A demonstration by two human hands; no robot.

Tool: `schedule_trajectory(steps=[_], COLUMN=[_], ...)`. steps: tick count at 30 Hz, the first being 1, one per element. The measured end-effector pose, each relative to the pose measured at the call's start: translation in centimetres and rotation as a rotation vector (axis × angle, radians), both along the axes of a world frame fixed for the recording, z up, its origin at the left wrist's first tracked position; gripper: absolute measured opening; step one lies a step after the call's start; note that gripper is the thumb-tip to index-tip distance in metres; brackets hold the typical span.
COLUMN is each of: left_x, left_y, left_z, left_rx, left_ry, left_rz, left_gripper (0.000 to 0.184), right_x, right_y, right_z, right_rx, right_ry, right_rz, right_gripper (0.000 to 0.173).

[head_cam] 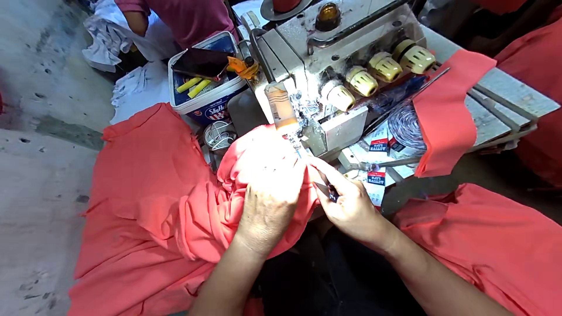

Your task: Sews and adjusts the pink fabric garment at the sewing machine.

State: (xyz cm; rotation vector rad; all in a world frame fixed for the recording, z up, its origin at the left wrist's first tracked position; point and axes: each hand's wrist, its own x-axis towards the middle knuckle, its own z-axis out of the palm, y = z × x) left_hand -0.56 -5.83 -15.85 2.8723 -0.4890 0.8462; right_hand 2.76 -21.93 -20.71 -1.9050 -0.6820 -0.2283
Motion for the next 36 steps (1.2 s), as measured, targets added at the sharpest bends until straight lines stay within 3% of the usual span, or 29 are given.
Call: schedule_trajectory(steps=[4, 17, 31, 36], left_x=[0.2, 0.4, 0.0, -2.3], left_y=[0.2, 0.0, -0.4, -2.0], left_z=[0.0, 0.4, -0.1, -0.2], left_rx=[-0.004, -0.010, -0.039, -0.016], left_ry=[0.001, 0.053, 0.206, 0.259], left_rz=[-0.004, 0.020, 0.082, 0.199], left_gripper=[0.022, 0.021, 0.037, 0.048], right_x=[-0.3, -0.6, 0.0, 0.0], right_y=[0.2, 0.3, 1.2, 1.7], right_z=[-0.4, -0.8, -0.5, -0.1], right_rx=[0.119, 0.226, 0.324, 0.317], right_ry=[0.102, 0.165, 0.213, 0.200], right_rz=[-0.007, 0.015, -0.003, 0.064], right_gripper=[0.040, 0.043, 0.040, 0.036])
